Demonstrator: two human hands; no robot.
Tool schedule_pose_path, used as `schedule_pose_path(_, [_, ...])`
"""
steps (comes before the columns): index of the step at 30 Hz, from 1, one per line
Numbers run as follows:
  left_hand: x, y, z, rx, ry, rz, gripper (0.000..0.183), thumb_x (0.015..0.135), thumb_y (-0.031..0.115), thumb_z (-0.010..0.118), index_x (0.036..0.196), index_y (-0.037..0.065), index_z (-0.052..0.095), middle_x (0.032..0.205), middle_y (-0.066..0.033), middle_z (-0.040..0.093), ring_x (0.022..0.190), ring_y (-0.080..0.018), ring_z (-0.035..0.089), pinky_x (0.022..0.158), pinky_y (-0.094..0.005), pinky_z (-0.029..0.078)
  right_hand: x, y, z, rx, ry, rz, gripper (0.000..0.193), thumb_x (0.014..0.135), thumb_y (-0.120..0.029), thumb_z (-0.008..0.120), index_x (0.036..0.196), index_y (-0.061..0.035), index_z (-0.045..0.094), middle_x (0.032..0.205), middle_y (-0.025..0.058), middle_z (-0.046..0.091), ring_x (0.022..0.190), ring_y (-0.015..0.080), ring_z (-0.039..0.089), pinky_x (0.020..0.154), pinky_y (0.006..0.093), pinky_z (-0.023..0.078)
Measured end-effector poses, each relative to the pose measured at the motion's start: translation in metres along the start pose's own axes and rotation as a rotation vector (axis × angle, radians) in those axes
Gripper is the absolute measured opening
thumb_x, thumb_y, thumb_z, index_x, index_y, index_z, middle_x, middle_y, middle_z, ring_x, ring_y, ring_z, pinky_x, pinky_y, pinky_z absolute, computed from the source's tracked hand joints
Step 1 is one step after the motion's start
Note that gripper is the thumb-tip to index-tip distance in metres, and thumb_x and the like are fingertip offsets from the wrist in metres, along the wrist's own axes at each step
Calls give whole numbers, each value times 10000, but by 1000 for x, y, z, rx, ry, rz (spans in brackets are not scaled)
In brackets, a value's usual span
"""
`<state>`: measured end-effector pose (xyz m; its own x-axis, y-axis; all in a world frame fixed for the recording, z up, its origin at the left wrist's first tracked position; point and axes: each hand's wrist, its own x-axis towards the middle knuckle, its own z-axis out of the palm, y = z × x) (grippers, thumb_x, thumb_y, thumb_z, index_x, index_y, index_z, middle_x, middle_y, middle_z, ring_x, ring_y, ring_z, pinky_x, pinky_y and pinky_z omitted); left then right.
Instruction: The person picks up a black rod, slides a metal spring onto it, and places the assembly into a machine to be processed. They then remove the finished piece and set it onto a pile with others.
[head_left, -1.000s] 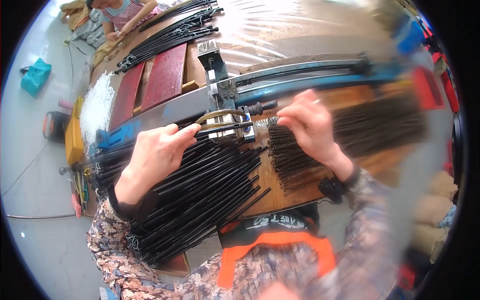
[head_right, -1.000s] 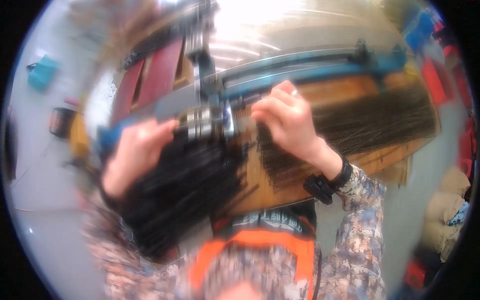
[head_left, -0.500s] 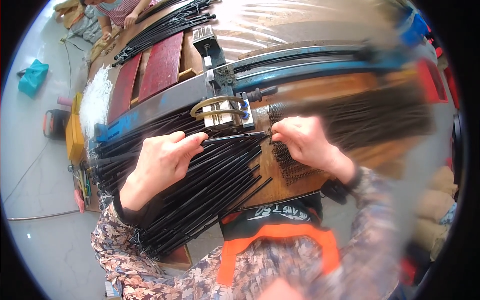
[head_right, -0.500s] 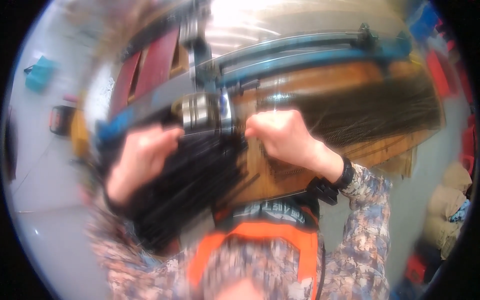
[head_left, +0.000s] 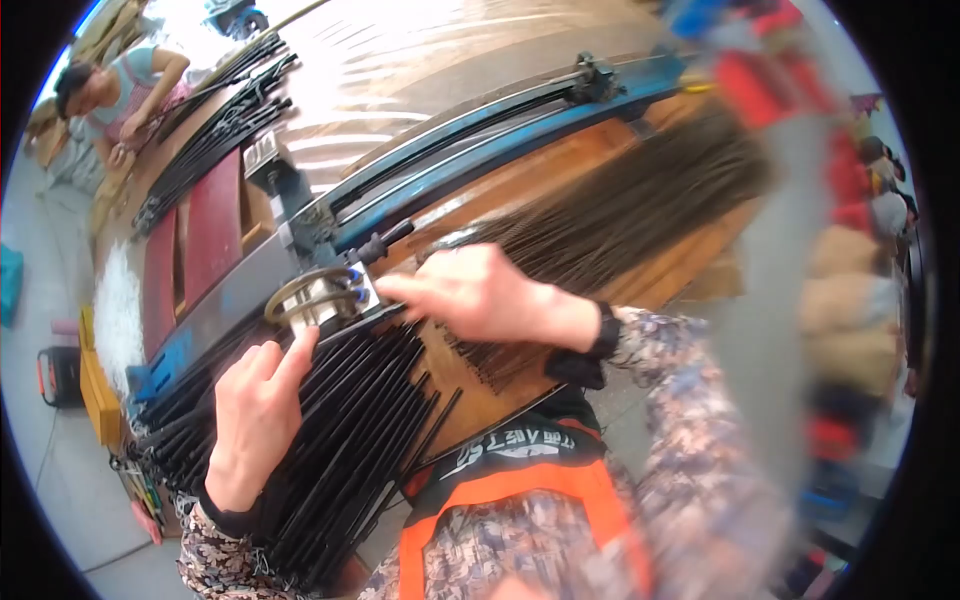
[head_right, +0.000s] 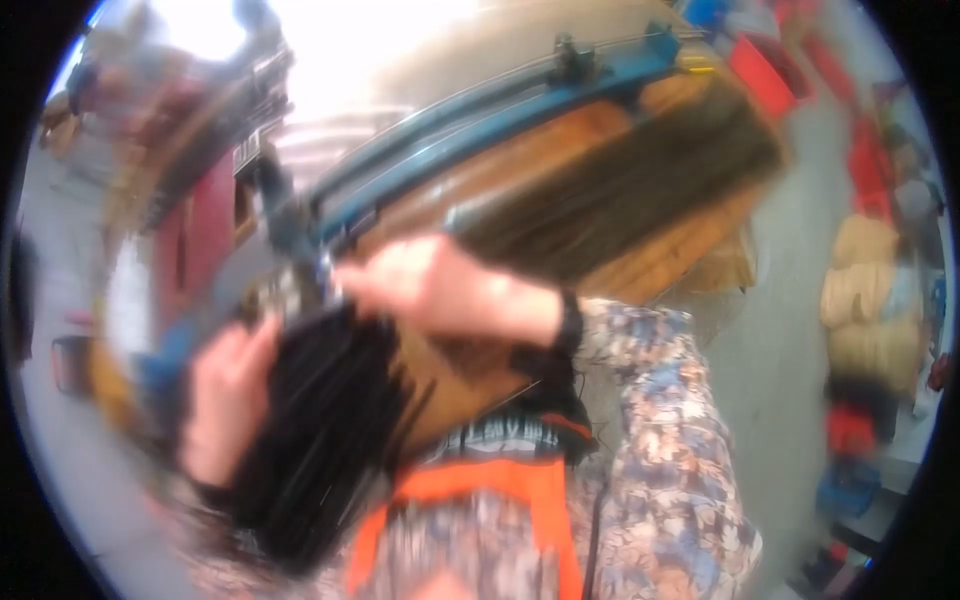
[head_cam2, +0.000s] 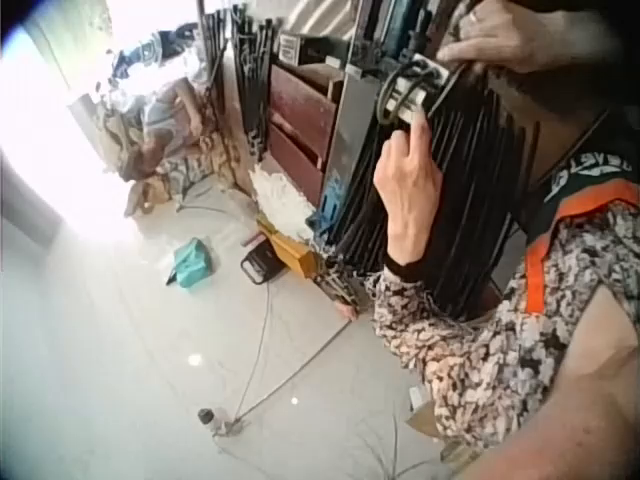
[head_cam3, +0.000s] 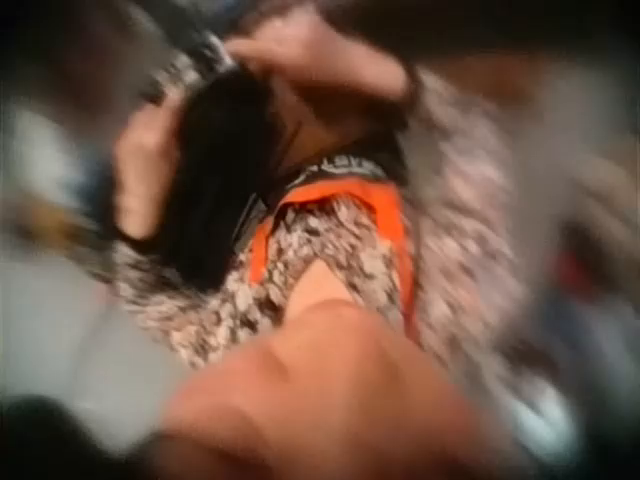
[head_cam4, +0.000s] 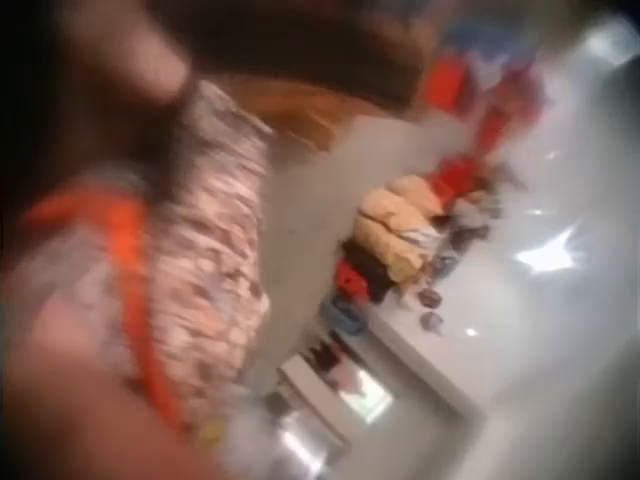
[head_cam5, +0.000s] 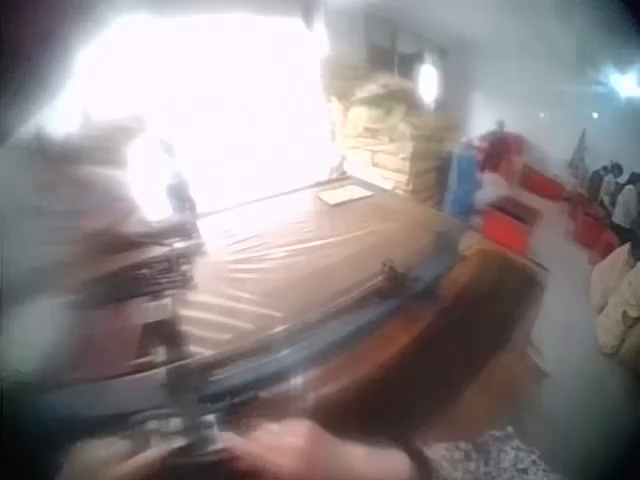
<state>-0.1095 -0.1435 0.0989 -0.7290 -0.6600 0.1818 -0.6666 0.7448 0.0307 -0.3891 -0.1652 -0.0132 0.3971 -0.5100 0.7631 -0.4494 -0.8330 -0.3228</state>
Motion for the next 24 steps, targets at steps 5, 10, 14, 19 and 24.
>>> schedule_pose_path(5, [2, -41, -18, 170, 77, -48, 262, 834, -5, 645, 1091, 47, 652, 740, -97, 528, 687, -281, 550, 608, -411, 447, -24, 65, -33, -356, 86, 42, 429, 837, -267, 763, 1203, -59, 681, 774, 63, 699, 657, 160, 661, 571, 299, 572])
schedule_pose_path(10, [25, -11, -15, 75, 61, 39, 269, 817, -24, 635, 1073, 58, 660, 738, -105, 519, 697, -284, 561, 627, -410, 459, 8, 12, -3, -57, 210, 131, 566, 925, -189, 703, 1397, 48, 498, 841, 122, 707, 569, 178, 627, 529, 275, 520])
schedule_pose_path(14, [-10, -56, -13, -44, 211, -232, 296, 813, -50, 654, 1091, 50, 658, 743, -123, 546, 698, -327, 573, 621, -421, 458, -19, 58, -39, -133, 104, 160, 568, 899, -162, 727, 1414, -37, 525, 867, 77, 691, 691, 188, 644, 650, 313, 529])
schedule_pose_path(19, [-1, -41, -18, 102, 144, -88, 323, 832, 41, 690, 1145, 116, 684, 726, -81, 532, 680, -254, 579, 602, -385, 480, 2, 11, -30, 211, 68, 375, 438, 912, -89, 700, 1338, -52, 608, 859, 78, 687, 726, 170, 638, 695, 324, 540])
schedule_pose_path(24, [-30, -43, -23, 98, 124, -152, 327, 846, 60, 688, 1161, 145, 697, 722, -67, 531, 664, -243, 568, 597, -375, 484, 9, -2, -13, 285, -109, 388, 325, 923, -31, 656, 1248, -40, 655, 916, 138, 716, 705, 190, 671, 673, 319, 554])
